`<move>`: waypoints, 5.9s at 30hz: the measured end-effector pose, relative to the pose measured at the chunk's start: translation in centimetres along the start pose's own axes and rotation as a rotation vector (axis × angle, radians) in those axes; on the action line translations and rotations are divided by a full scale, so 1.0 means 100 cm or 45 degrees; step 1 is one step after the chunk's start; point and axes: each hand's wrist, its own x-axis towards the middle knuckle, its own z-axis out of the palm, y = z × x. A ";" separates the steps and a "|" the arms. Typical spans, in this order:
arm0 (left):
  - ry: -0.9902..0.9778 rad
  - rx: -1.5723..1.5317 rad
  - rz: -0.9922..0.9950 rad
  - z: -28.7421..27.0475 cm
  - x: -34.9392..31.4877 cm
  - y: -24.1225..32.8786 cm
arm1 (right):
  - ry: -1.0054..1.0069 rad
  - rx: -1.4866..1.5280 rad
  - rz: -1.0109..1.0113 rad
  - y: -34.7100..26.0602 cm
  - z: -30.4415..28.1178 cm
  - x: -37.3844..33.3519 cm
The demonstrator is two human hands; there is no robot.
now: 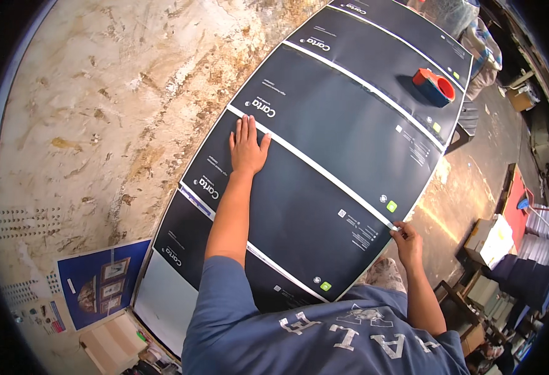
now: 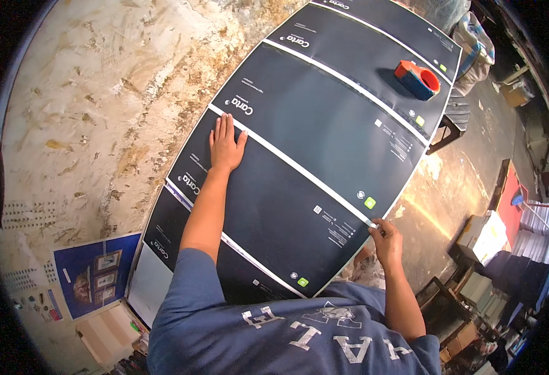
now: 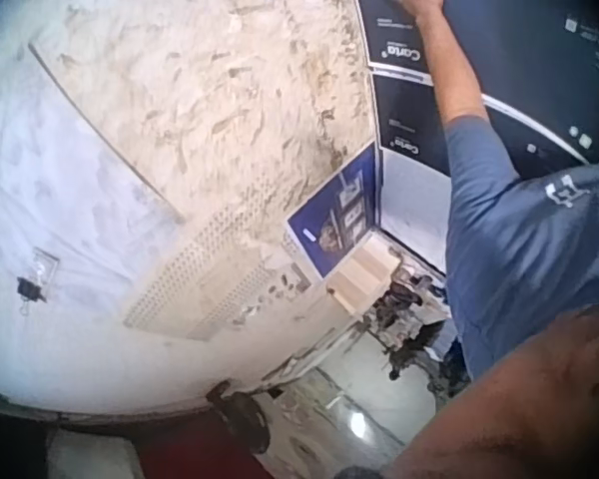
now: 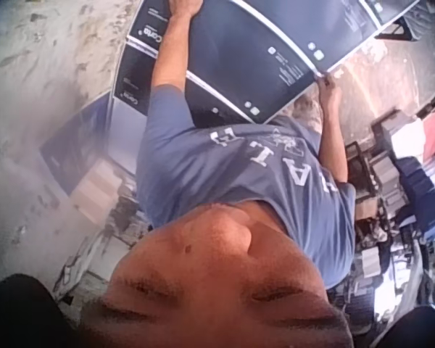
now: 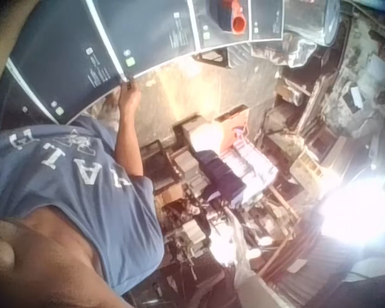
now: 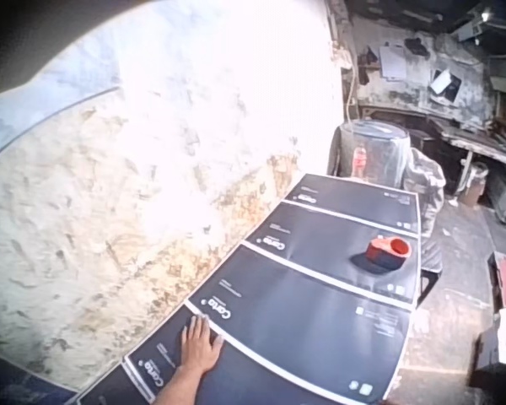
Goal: The person aligns several black folders on a table and applies tape across the seams using a hand-held tape dispenser.
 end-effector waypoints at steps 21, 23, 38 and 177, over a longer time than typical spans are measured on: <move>-0.098 0.124 -0.076 0.003 0.009 0.010 | 0.026 0.672 0.338 0.031 0.020 -0.012; -0.092 0.118 -0.076 0.002 0.007 0.005 | 0.115 0.574 0.214 0.024 0.021 -0.014; 0.058 -0.097 -0.266 -0.018 0.011 0.022 | -0.289 0.062 -0.047 0.010 -0.020 0.013; -0.415 -0.188 0.397 0.023 -0.207 0.335 | -0.788 -0.523 -0.852 0.096 -0.109 0.049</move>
